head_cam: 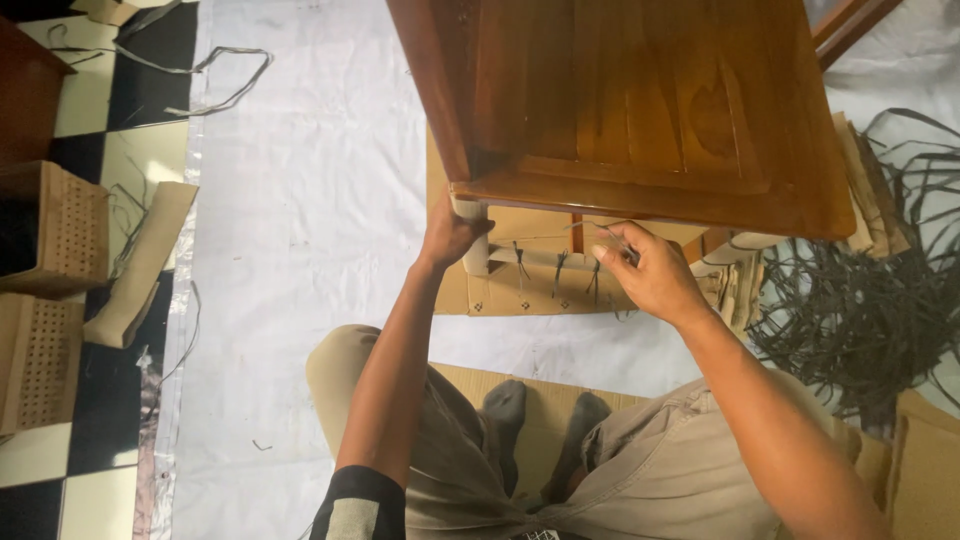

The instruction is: Wrapping a wooden table leg with protective cardboard and securing it with wire ties.

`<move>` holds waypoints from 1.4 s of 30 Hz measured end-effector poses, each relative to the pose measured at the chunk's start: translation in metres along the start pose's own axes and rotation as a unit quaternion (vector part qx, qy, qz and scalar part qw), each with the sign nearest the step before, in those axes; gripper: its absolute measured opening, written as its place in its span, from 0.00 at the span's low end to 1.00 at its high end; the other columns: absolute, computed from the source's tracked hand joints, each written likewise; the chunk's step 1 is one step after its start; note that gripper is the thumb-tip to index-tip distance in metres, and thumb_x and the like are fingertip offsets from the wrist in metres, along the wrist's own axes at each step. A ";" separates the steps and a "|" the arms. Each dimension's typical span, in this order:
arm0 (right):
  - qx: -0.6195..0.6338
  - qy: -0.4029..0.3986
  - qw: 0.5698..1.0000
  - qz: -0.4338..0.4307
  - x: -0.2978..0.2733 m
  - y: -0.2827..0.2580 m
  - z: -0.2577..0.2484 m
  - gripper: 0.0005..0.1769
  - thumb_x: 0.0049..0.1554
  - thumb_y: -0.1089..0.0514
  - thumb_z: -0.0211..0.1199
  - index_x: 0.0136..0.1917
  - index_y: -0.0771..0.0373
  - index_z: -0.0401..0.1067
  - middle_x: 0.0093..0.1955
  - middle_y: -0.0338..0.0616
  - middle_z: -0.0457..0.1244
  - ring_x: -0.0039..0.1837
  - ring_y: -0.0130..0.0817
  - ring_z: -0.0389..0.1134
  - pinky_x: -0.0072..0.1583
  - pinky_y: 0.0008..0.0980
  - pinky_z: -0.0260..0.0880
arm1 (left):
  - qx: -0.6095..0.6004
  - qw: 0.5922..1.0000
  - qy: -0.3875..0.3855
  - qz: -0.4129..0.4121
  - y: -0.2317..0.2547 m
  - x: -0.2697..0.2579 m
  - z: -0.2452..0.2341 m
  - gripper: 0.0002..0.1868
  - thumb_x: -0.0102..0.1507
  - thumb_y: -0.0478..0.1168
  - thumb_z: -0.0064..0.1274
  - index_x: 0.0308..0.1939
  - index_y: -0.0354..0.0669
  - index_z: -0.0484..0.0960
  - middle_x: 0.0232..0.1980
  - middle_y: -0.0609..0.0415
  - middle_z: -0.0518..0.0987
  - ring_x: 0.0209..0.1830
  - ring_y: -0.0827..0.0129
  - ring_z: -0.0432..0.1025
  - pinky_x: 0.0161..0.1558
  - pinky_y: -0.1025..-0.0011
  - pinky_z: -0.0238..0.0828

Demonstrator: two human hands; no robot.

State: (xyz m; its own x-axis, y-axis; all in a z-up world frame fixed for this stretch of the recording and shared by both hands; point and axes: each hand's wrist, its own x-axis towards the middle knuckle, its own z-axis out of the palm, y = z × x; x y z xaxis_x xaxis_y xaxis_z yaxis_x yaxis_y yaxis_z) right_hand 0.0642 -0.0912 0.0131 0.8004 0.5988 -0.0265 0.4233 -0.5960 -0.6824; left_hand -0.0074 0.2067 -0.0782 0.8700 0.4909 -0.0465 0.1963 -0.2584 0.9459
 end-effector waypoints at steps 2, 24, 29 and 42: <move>-0.033 0.012 0.999 0.015 0.003 0.013 0.000 0.17 0.60 0.47 0.66 0.61 0.47 0.78 0.44 0.50 0.71 0.50 0.52 0.73 0.53 0.50 0.71 | -0.026 1.000 0.006 -0.001 -0.018 0.008 0.008 0.36 0.52 0.41 0.70 0.61 0.48 0.69 0.55 0.44 0.78 0.62 0.43 0.72 0.63 0.46 0.68; -0.078 0.278 0.932 0.220 0.019 0.135 -0.017 0.42 0.57 0.45 0.69 0.65 0.83 0.58 0.56 0.80 0.63 0.62 0.76 0.66 0.63 0.62 0.68 | -0.163 0.977 0.092 0.098 -0.050 0.031 0.027 0.22 0.50 0.26 0.62 0.49 0.42 0.83 0.38 0.51 0.82 0.30 0.69 0.73 0.37 0.65 0.75; -0.100 0.271 0.928 0.234 0.040 0.158 -0.008 0.48 0.58 0.40 0.69 0.65 0.89 0.57 0.55 0.83 0.64 0.61 0.74 0.67 0.62 0.60 0.69 | -0.197 0.968 0.080 0.135 -0.089 0.066 0.031 0.22 0.52 0.26 0.60 0.50 0.41 0.81 0.38 0.51 0.81 0.33 0.68 0.74 0.39 0.63 0.77; -0.087 0.187 0.938 0.278 0.094 0.192 -0.028 0.50 0.63 0.34 0.64 0.73 0.80 0.51 0.61 0.74 0.65 0.66 0.68 0.66 0.63 0.63 0.66 | -0.186 0.959 0.142 0.157 -0.043 0.081 0.037 0.25 0.53 0.27 0.55 0.55 0.42 0.74 0.41 0.55 0.75 0.37 0.68 0.69 0.40 0.62 0.74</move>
State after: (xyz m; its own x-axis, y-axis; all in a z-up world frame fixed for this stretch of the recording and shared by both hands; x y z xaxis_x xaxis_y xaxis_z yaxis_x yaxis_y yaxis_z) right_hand 0.2328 -0.1646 -0.0997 0.9972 -0.0412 -0.0628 -0.0675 -0.8584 -0.5084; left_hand 0.0712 0.2271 -0.1341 0.6916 0.6573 0.2995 -0.2769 -0.1417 0.9504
